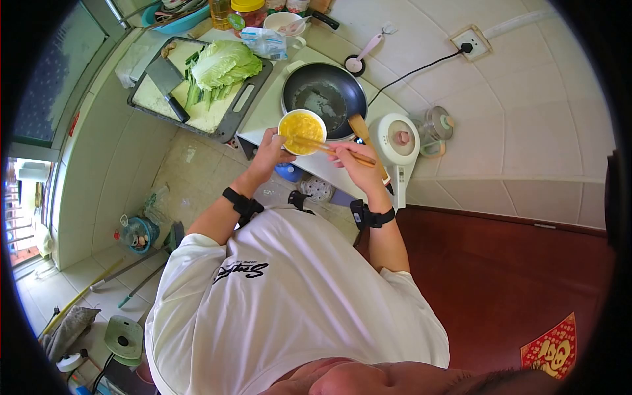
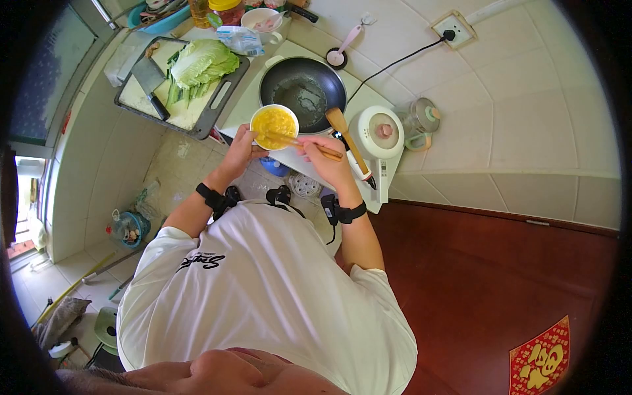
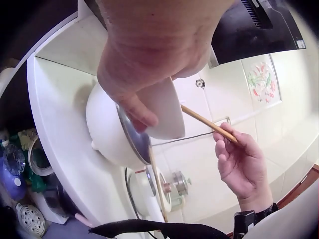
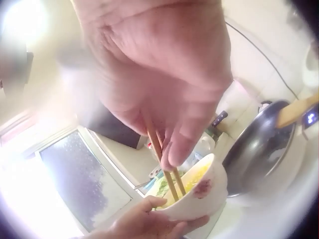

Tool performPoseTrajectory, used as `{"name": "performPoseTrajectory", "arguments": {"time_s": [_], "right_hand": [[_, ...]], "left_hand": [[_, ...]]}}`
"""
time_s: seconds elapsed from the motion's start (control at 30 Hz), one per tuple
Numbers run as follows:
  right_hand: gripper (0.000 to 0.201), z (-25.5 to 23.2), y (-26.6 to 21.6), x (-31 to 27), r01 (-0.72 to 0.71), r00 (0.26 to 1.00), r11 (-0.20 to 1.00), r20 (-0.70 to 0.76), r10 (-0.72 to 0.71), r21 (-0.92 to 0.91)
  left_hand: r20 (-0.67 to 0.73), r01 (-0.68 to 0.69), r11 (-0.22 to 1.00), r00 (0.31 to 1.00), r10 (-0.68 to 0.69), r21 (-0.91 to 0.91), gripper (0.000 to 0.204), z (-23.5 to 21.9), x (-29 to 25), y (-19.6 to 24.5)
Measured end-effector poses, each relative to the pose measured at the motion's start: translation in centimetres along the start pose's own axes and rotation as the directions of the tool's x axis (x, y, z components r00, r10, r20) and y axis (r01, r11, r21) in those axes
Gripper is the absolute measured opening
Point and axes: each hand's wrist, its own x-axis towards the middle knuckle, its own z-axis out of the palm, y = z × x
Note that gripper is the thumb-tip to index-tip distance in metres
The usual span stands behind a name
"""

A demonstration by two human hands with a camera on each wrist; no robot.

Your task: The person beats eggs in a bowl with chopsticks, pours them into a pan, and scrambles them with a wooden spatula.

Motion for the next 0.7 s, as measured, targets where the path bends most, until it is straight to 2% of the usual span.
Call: {"name": "performPoseTrajectory", "arguments": {"time_s": [0.07, 0.1, 0.17, 0.2, 0.27, 0.4, 0.5, 0.57, 0.6, 0.67, 0.7], "right_hand": [[0.023, 0.08, 0.55, 0.17, 0.089, 0.987, 0.996, -0.131, -0.091, -0.015], [0.023, 0.06, 0.36, 0.05, 0.088, 0.987, 0.996, -0.131, -0.089, -0.016], [0.023, 0.09, -0.26, -0.08, -0.02, 0.999, 0.999, -0.025, 0.021, 0.043], [0.023, 0.06, -0.08, 0.04, -0.019, 0.999, 0.999, -0.025, 0.02, 0.044], [0.023, -0.05, 0.45, 0.18, 0.082, 0.994, 0.997, -0.073, -0.083, -0.015], [0.022, 0.01, 0.27, 0.25, 0.038, 0.998, 0.997, -0.057, -0.035, 0.065], [0.022, -0.12, 0.47, 0.31, 0.057, 0.998, 0.998, 0.001, -0.057, -0.023], [0.023, 0.12, 0.18, 0.33, 0.064, 0.991, 0.998, -0.123, -0.06, 0.03], [0.023, 0.06, 0.03, 0.21, 0.063, 0.991, 0.998, -0.124, -0.059, 0.029], [0.023, -0.02, -0.21, 0.07, 0.023, 1.0, 1.0, 0.015, -0.023, 0.019], [0.023, 0.03, -0.22, 0.16, 0.022, 1.0, 1.0, 0.016, -0.023, 0.019]], "left_hand": [[0.002, 0.004, 1.0, 1.0, -0.004, -0.002, 0.046, 0.08, -0.04, 0.2], [0.003, 0.009, 1.0, 1.0, -0.009, -0.004, 0.046, 0.09, -0.11, 0.2], [0.0, 0.008, 1.0, 1.0, -0.008, -0.003, 0.046, -0.04, -0.06, 0.13], [0.0, 0.007, 1.0, 1.0, -0.007, -0.002, 0.045, 0.03, -0.04, 0.23], [0.0, 0.011, 1.0, 1.0, -0.011, -0.002, 0.045, 0.2, -0.14, 0.4], [0.0, 0.008, 1.0, 1.0, -0.008, 0.008, 0.045, 0.03, -0.02, 0.38], [-0.001, 0.007, 1.0, 1.0, -0.007, -0.005, 0.045, 0.04, 0.0, 0.3], [0.001, 0.012, 1.0, 1.0, -0.012, -0.004, 0.045, -0.12, 0.05, 0.33], [0.005, 0.018, 1.0, 1.0, -0.018, -0.004, 0.045, -0.12, 0.06, 0.28], [0.008, 0.018, 1.0, 1.0, -0.019, 0.005, 0.045, -0.2, 0.15, 0.28], [0.01, 0.018, 1.0, 1.0, -0.018, 0.015, 0.045, -0.27, 0.15, 0.37]]}}
